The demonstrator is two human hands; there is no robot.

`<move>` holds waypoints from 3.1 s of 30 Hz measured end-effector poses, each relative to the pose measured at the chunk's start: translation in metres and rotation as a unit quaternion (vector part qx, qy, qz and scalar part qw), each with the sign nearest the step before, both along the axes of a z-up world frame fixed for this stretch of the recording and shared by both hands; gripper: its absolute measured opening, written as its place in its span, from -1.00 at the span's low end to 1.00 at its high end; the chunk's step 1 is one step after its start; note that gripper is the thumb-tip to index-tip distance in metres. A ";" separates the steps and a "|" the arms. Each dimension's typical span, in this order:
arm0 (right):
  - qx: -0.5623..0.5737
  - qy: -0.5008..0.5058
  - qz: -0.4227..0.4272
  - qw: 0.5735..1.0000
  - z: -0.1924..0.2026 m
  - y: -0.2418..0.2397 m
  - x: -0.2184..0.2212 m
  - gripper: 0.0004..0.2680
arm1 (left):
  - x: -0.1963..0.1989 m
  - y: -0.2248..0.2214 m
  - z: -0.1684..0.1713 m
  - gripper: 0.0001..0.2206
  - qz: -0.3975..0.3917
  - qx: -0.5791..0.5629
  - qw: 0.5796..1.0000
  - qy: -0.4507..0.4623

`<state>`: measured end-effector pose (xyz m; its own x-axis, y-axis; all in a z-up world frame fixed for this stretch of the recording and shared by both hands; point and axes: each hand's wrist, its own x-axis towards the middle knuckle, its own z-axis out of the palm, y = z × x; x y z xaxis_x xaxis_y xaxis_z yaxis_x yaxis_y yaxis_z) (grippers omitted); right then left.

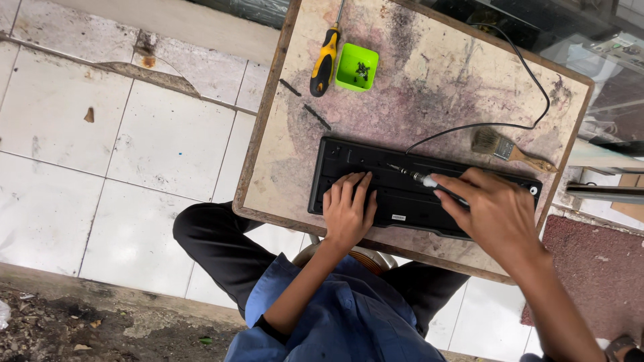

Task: The person uses a screwdriver to remove screws from the back of a black keyboard, placing each screw into a small green container. The keyboard remains on the table throughout the process.

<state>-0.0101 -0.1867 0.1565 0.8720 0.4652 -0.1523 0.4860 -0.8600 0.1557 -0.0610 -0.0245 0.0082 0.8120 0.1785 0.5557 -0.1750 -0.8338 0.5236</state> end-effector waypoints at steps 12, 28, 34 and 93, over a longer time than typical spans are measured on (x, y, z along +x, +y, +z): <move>-0.070 -0.023 0.144 0.987 0.027 0.039 0.025 -0.88 | -0.002 -0.001 -0.007 -0.65 0.000 0.057 0.997 0.047; -0.116 -0.008 0.140 0.983 0.025 0.054 0.026 -0.84 | -0.001 0.001 -0.006 -0.65 0.002 0.049 0.998 0.044; -0.110 -0.012 0.145 0.983 0.025 0.055 0.025 -0.84 | -0.001 0.001 -0.007 -0.64 -0.004 0.050 0.998 0.050; -0.026 0.155 0.081 0.984 -0.073 0.097 0.076 -0.87 | 0.003 -0.009 -0.015 -0.74 0.020 0.108 0.994 0.022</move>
